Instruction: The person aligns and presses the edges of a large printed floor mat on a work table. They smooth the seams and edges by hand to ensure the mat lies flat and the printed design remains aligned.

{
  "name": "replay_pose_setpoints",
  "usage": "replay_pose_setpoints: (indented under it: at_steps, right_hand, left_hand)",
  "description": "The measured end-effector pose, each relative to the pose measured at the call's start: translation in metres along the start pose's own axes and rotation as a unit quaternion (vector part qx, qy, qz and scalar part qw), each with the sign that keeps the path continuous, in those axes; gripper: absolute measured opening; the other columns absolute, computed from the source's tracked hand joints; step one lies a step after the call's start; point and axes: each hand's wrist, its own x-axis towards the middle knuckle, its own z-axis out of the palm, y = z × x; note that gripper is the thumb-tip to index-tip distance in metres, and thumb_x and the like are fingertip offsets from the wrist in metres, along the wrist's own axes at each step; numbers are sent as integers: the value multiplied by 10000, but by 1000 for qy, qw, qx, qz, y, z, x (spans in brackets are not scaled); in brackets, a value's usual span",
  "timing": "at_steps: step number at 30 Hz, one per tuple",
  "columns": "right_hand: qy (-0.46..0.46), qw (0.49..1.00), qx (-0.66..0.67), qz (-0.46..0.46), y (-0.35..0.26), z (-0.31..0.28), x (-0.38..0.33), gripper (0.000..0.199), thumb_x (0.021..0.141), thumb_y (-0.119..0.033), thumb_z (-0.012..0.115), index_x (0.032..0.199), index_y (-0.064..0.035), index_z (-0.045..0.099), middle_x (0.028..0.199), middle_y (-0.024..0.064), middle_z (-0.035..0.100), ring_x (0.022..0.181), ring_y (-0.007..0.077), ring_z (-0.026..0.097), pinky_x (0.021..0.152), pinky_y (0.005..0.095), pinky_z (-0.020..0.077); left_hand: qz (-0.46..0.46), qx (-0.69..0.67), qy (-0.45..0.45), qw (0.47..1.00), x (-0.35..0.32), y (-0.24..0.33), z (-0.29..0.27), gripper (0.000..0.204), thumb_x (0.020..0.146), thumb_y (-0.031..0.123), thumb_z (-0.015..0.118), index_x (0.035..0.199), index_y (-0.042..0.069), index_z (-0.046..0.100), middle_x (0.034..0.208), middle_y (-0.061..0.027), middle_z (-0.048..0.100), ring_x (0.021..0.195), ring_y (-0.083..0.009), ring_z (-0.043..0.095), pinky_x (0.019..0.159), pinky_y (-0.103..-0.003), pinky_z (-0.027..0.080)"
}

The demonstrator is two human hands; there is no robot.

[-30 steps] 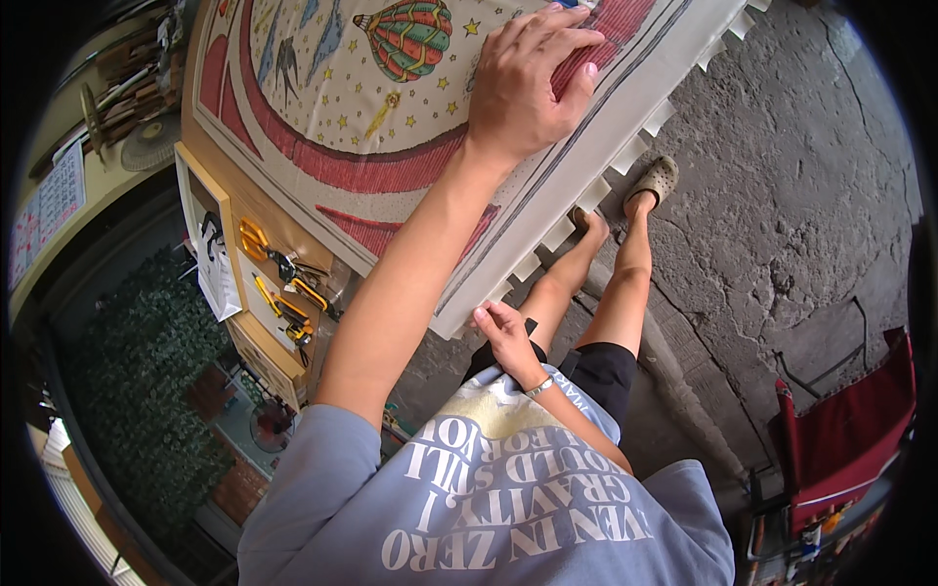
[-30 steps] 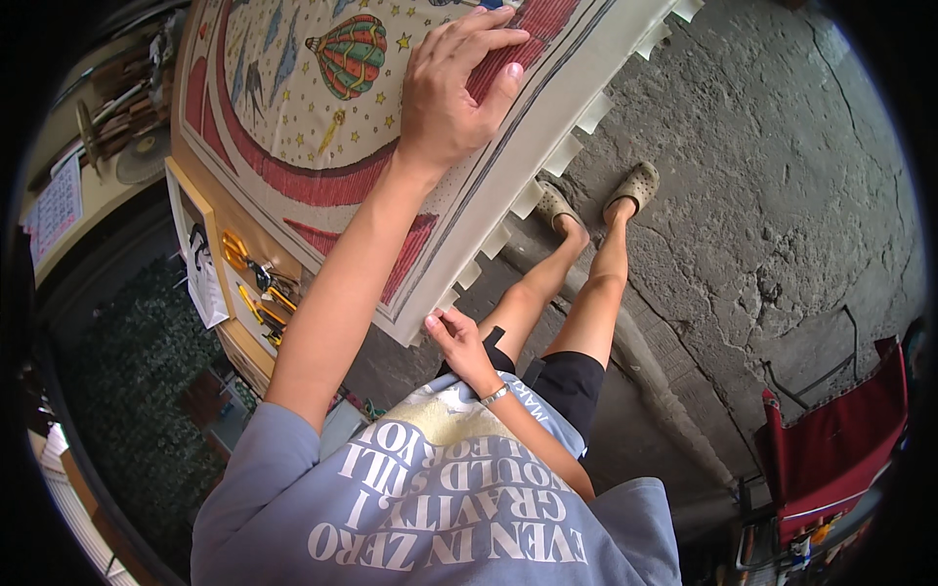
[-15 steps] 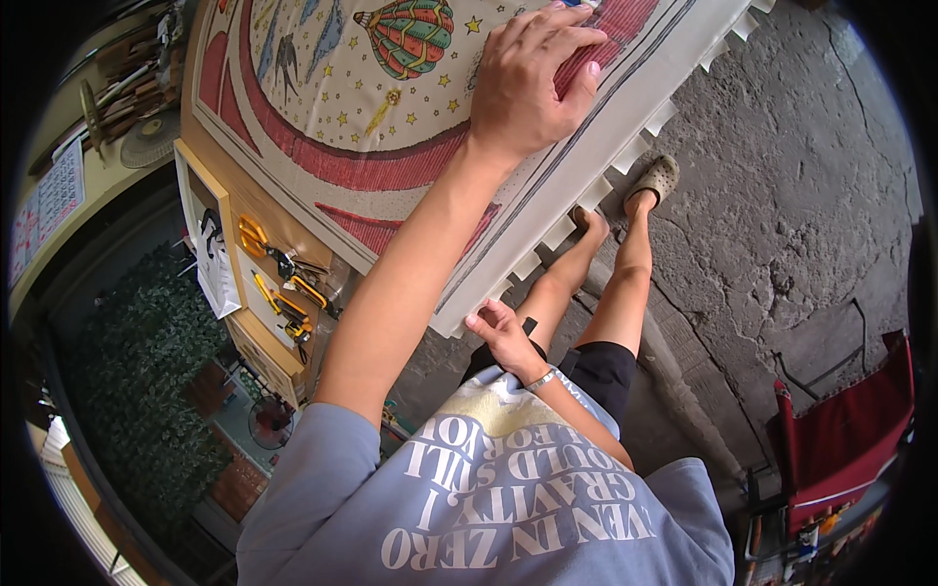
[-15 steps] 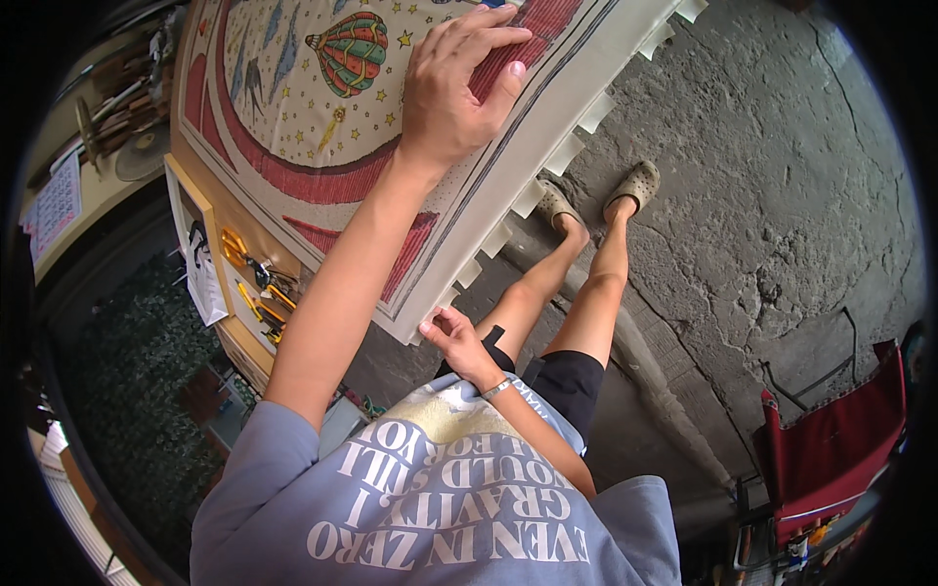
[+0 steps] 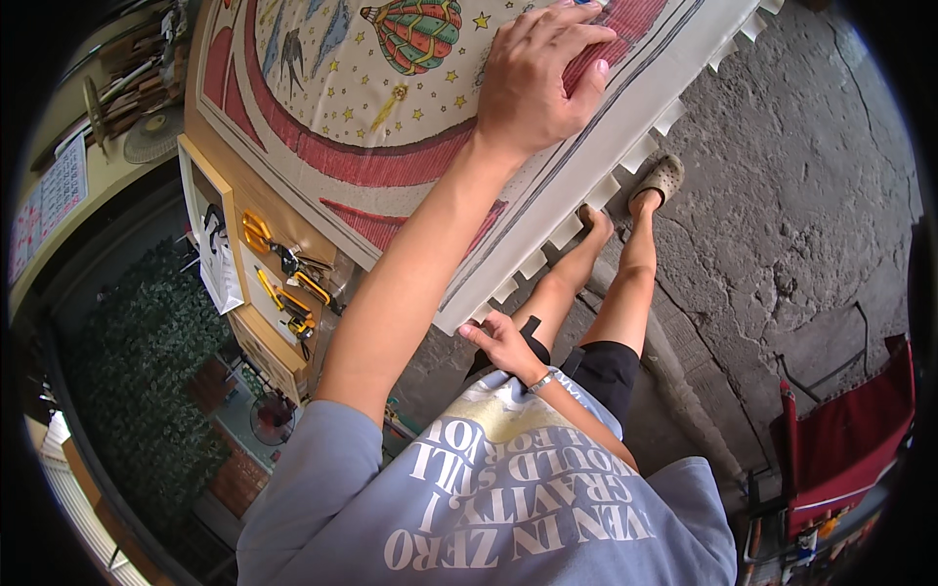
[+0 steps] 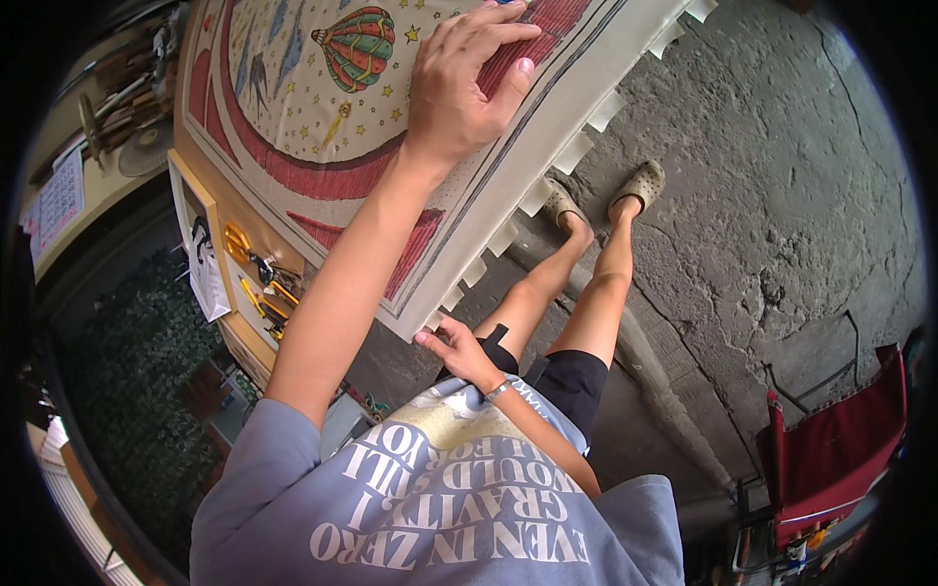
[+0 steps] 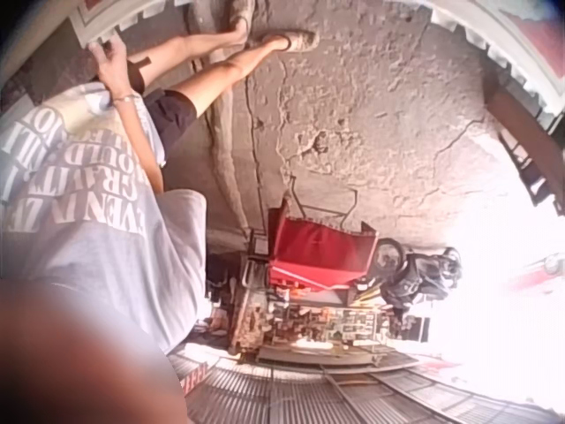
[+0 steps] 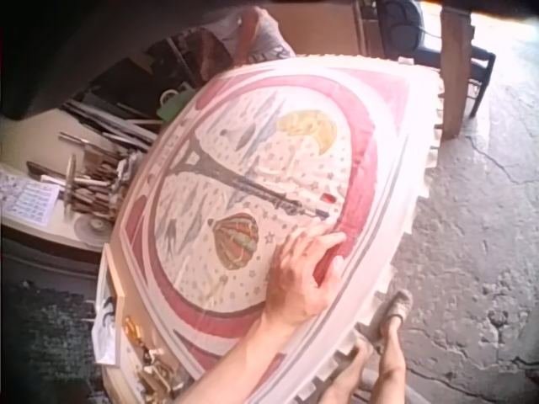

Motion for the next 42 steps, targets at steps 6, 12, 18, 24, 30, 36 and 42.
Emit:
replay_pose_setpoints:
  at_steps: [6, 12, 18, 24, 30, 36, 42]
  right_hand:
    - [-3, 1000, 7, -27, 10, 1, 8, 339, 1046, -122, 638, 1365, -18, 592, 1179, -35, 656, 1077, 82, 563, 985, 284, 467]
    - [0, 981, -179, -72, 10, -4, 13, 344, 1016, -151, 678, 1317, -10, 590, 1067, 99, 690, 985, 153, 617, 897, 335, 521]
    - [-53, 947, -314, 41, -43, -19, -36, 436, 947, -208, 767, 1299, -21, 591, 1190, 147, 674, 1022, 246, 678, 885, 363, 552]
    - [260, 848, -449, 110, -124, -113, -197, 299, 995, -220, 682, 1218, -22, 651, 1135, 137, 737, 1036, 238, 717, 893, 359, 566]
    - [461, 757, -427, 178, -167, -139, -378, 302, 986, -277, 657, 1083, 8, 681, 954, 141, 753, 855, 249, 723, 766, 372, 560]
    - [465, 816, -330, 95, -169, -133, -462, 253, 1005, -216, 653, 1078, 25, 676, 912, 104, 731, 800, 189, 687, 722, 339, 561]
    - [404, 847, -345, -28, -183, -189, -440, 327, 967, -238, 709, 1106, 58, 701, 957, 134, 761, 864, 177, 696, 792, 335, 552]
  left_hand:
    - [-7, 0, -4, 1000, -3, -2, 0, 317, 914, 196, 662, 1210, 86, 690, 1298, -156, 668, 1257, -378, 582, 1078, -489, 437]
    - [31, 20, 30, 999, 3, -16, 14, 281, 893, 219, 654, 1162, 166, 713, 1325, -30, 675, 1269, -275, 596, 1036, -431, 444]
    - [5, 27, -14, 1000, 24, 19, -24, 340, 907, 210, 631, 1241, 159, 673, 1392, -54, 628, 1315, -290, 565, 1087, -452, 422]
    - [-6, 48, -33, 998, 39, 70, -80, 444, 927, 187, 606, 1368, 146, 605, 1485, -96, 553, 1377, -314, 510, 1133, -455, 394]
    - [5, 66, -57, 996, 45, 137, -121, 505, 938, 212, 604, 1433, 119, 564, 1525, -129, 516, 1424, -332, 461, 1178, -496, 342]
    - [2, -7, -147, 989, -13, 279, -143, 445, 943, 211, 640, 1374, 101, 612, 1529, -127, 518, 1449, -320, 445, 1205, -494, 333]
    - [-116, -201, -391, 891, -29, 382, -118, 324, 977, 294, 614, 1234, 116, 695, 1187, -155, 722, 1119, -331, 680, 947, -469, 512]
